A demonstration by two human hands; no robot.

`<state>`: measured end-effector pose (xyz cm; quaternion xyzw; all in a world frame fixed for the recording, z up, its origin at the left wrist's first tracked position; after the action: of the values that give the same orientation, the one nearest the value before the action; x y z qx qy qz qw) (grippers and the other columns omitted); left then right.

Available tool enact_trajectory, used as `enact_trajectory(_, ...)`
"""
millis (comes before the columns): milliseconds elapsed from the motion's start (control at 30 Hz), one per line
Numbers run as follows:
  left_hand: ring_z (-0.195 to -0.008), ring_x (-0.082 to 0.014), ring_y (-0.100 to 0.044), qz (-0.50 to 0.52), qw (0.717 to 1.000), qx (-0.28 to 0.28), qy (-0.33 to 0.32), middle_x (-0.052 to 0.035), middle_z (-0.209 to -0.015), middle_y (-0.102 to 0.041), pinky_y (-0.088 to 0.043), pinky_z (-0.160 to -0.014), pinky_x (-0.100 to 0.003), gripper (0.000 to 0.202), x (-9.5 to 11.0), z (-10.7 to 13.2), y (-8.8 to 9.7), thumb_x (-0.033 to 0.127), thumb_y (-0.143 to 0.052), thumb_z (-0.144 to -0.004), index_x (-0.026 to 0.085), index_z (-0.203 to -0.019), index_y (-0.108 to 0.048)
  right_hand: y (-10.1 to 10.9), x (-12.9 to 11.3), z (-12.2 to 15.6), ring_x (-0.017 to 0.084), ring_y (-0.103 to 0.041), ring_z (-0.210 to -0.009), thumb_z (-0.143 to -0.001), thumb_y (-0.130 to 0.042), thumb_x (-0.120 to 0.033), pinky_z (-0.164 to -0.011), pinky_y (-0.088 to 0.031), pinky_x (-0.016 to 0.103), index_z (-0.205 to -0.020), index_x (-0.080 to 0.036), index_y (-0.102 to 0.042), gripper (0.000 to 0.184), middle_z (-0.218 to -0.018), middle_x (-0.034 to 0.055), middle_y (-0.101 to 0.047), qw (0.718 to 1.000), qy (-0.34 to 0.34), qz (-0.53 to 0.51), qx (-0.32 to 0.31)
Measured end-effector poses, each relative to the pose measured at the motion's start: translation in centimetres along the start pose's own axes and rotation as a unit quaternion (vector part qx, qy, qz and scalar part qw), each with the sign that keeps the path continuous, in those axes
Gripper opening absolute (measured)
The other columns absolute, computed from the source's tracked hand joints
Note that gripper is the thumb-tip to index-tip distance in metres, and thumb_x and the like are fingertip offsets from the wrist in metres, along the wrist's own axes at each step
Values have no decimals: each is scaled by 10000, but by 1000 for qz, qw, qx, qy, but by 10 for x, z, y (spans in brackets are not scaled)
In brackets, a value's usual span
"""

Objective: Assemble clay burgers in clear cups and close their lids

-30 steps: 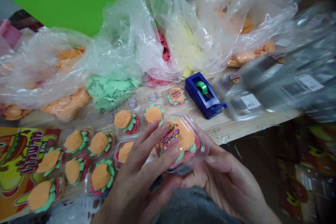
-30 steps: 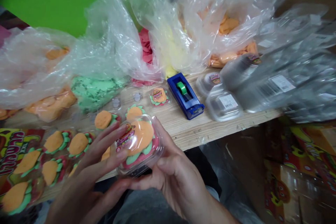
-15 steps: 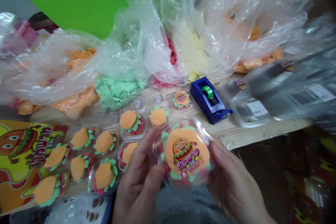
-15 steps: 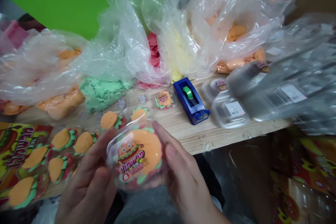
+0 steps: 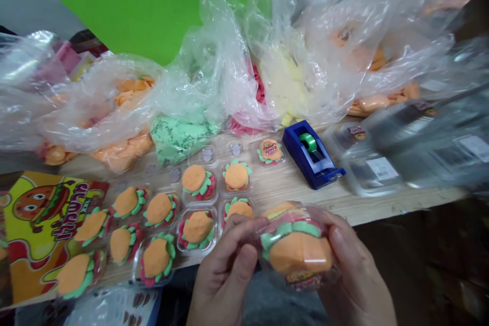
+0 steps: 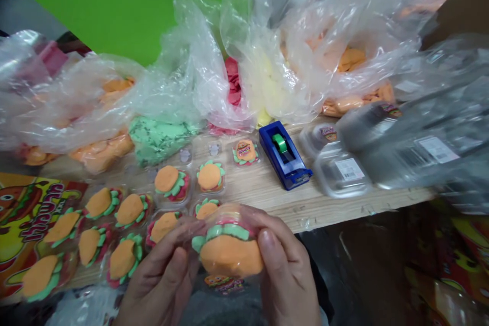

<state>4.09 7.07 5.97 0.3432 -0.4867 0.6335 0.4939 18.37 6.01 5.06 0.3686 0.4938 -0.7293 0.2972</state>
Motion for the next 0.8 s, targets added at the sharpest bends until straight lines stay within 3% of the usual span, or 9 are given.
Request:
enact_trajectory(133, -791, -110, -580, 9, 1000, -16, 1, 24, -818, -645, -453, -755, -187, 135, 2, -1, -3, 349, -632, -768, 321, -878, -705, 4, 1, 3, 204, -619, -981, -794, -589, -400, -833, -506, 304, -877, -331, -712, 164, -979, 15, -697, 999, 13, 44, 4)
enact_trajectory(233, -802, -117, -577, 4, 1000, -14, 8, 24, -809, -639, -442, -771, -202, 126, 1, -2, -2, 354, -604, -790, 307, -856, -700, 10, 4, 3, 170, -585, -970, -778, -622, -368, -787, -497, 255, -856, -343, -709, 120, -1008, 5, -624, 995, 46, 86, 16)
enact_trajectory(367, -881, -127, -566, -52, 998, -29, 29, 13, -856, -635, -413, -832, -211, 149, -11, -5, 6, 312, -551, -835, 283, -897, -684, 20, 11, 5, 128, -577, -869, -793, -620, -262, -739, -491, 197, -956, -341, -675, 189, -946, 1, -589, 987, 61, 146, -23)
enact_trajectory(500, -927, -143, -558, -111, 988, -72, 79, -2, -931, -630, -405, -843, -228, 187, -22, -6, 16, 285, -501, -867, 264, -976, -651, 29, 14, 9, 136, -585, -854, -834, -561, -205, -744, -491, 216, -1005, -332, -656, 233, -898, 8, -617, 982, 24, 176, -67)
enact_trajectory(633, -845, -132, -566, -175, 970, -136, 102, 5, -861, -624, -412, -768, -194, 153, -19, -5, 15, 278, -523, -847, 238, -902, -661, 38, 13, 10, 130, -569, -838, -842, -548, -209, -725, -472, 208, -920, -303, -678, 178, -861, 5, -597, 981, -12, 181, -66)
enact_trajectory(800, -799, -134, -555, -237, 958, -133, 97, 8, -807, -596, -403, -748, -207, 160, -19, 2, 17, 268, -504, -849, 229, -876, -657, 48, 21, 15, 132, -567, -735, -817, -575, -263, -659, -470, 219, -834, -261, -685, 112, -768, 4, -580, 981, -76, 159, -83)
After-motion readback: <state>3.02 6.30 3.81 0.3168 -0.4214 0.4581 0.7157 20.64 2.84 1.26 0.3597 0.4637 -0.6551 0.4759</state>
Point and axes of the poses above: each hand's wrist, its own z-axis away from the middle knuckle, its own y-axis out of the back of the hand, x = y × z, the point moved 2 cm from there along -z, towards the middle knuckle
